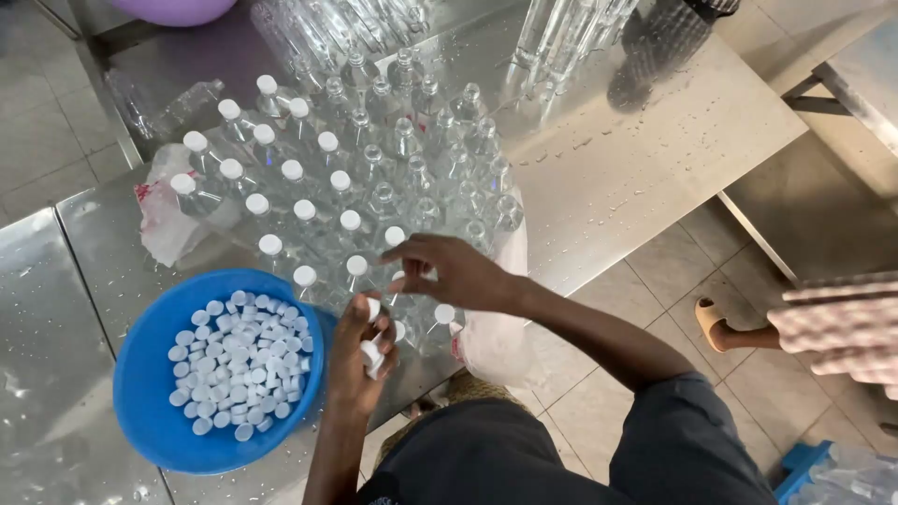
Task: Manually placing plastic caps onto the tops of filled water bottles on a production table.
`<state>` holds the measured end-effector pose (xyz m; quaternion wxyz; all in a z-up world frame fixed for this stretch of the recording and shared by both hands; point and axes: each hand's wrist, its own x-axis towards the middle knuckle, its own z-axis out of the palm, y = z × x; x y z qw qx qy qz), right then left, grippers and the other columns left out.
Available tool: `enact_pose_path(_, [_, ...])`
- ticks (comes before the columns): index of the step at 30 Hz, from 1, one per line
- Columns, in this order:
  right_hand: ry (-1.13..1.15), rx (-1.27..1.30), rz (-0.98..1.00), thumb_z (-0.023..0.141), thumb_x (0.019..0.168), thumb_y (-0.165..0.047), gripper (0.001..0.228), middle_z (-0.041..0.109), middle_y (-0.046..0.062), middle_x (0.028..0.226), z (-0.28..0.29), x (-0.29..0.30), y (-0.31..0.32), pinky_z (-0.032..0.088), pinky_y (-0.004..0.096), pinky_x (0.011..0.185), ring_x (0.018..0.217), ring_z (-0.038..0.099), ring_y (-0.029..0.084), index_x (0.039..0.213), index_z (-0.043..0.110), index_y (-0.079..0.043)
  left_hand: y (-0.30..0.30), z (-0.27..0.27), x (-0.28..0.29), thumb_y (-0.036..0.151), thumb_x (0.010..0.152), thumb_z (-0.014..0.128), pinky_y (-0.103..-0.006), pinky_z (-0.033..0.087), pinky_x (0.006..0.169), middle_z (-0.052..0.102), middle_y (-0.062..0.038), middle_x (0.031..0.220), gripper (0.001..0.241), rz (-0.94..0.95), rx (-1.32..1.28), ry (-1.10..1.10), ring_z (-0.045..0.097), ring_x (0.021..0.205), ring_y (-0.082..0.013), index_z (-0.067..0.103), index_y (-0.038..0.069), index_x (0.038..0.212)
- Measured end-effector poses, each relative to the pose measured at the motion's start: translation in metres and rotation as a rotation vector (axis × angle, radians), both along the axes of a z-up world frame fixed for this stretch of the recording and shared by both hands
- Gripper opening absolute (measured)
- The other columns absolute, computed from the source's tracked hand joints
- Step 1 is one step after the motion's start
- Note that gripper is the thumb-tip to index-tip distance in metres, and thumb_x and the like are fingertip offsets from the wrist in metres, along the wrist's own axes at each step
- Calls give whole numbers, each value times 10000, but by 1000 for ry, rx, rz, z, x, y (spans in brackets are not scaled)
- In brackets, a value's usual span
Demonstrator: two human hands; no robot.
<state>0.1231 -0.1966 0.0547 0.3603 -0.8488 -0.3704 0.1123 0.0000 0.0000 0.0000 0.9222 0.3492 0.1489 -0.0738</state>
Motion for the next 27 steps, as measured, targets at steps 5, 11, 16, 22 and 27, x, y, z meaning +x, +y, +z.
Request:
enact_pose_path(5, [129, 63, 22, 758, 984, -560, 603, 542, 133, 1183, 27, -43, 12, 651, 459, 813, 953, 685, 327, 1411, 689, -140, -14, 50, 7, 430, 1076, 665, -283, 416, 187, 515, -61, 733, 526, -66, 285, -46, 605, 491, -196, 548, -10, 1339])
enact_pose_path(11, [284, 10, 165, 790, 982, -474, 522, 660, 177, 1043, 48, -41, -1, 656, 460, 833, 907, 732, 338, 1284, 738, -50, 0, 14, 6, 390, 1048, 707, -276, 432, 178, 571, -94, 604, 746, -338, 347, -212, 605, 426, -193, 351, 69, 1620])
enact_pose_path(16, [-2, -29, -58, 740, 1049, -189, 436, 721, 294, 1054, 24, 32, -26, 594, 626, 847, 945, 743, 518, 1453, 683, -35, 24, -16, 1, 709, 1076, 430, -223, 440, 258, 558, -35, 713, 739, -138, 51, -15, 595, 522, -147, 506, 126, 1525])
enact_pose_path(22, [-234, -378, -22, 640, 1097, -506, 458, 702, 63, 1293, -56, 116, -35, 377, 599, 1204, 1276, 622, 325, 1448, 704, -218, 91, -118, -20, 534, 1122, 534, -413, 547, 684, 736, -120, 1113, 508, 345, -436, 243, 679, 989, -297, 762, 90, 1215])
enact_pose_path(27, [-60, -437, 82, 577, 1112, -553, 488, 754, 101, 1158, -34, 130, -32, 281, 658, 1245, 1206, 694, 328, 1439, 681, -206, 100, -129, -55, 381, 1114, 590, -485, 583, 884, 730, -167, 1210, 353, 534, -485, 286, 696, 1133, -345, 745, 69, 1169])
